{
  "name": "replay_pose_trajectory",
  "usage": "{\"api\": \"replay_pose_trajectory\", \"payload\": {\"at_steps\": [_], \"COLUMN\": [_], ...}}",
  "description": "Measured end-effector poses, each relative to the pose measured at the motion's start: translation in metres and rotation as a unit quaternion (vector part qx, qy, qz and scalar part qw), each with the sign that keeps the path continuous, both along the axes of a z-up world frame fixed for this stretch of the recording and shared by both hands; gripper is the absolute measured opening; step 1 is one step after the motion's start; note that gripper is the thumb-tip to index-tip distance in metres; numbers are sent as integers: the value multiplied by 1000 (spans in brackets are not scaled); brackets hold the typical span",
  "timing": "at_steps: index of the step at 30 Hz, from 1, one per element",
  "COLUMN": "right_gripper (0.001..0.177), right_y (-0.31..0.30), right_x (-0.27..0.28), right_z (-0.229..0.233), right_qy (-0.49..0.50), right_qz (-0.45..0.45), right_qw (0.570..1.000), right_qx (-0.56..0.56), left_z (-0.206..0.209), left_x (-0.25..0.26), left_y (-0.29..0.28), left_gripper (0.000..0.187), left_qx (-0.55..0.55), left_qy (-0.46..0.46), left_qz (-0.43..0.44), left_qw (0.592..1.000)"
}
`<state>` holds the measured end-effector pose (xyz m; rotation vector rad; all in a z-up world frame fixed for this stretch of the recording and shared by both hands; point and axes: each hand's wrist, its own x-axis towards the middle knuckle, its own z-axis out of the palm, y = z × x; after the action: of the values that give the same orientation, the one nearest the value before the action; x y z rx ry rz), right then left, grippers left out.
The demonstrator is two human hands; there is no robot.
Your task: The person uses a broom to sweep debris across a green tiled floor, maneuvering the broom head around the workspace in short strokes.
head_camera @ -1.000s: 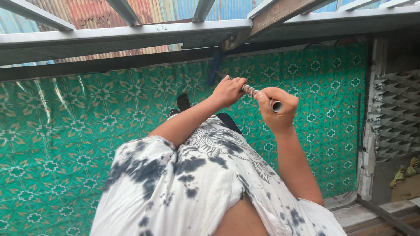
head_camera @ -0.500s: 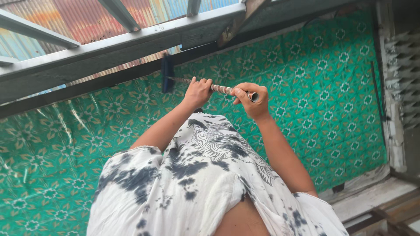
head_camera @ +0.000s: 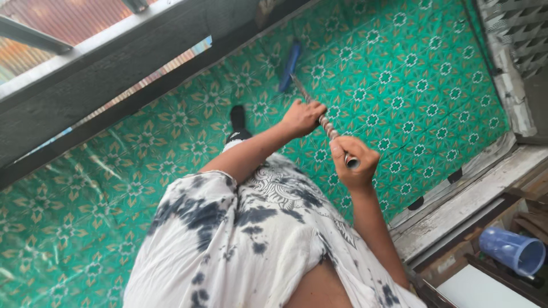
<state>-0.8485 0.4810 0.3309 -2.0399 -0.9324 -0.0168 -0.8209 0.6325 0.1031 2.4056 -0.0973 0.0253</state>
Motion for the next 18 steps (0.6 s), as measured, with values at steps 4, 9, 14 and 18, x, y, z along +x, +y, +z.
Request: {"api": "replay_pose_trajectory", "payload": {"at_steps": [4, 9, 14, 18], "right_gripper": [5, 10, 14, 11], "right_y": [-29, -36, 8, 63], "right_x": [-20, -37, -60, -78], "right_z": [-27, -79, -110, -114], "right_qy": [21, 207, 249, 170], "right_qz": [-45, -88, -81, -16], "right_qw": [999, 972, 962, 984], "right_qx": [10, 73, 76, 58], "left_z": [-28, -65, -71, -64], "left_x": [-11, -71, -120, -150], "left_y": [-37, -21, 34, 82], "left_gripper": [29, 34, 31, 30], "left_qx": [35, 108, 99, 112], "left_qy": [-48, 115, 132, 93], "left_qz": [-61, -86, -26, -23], "left_qw": [996, 984, 986, 989]}}
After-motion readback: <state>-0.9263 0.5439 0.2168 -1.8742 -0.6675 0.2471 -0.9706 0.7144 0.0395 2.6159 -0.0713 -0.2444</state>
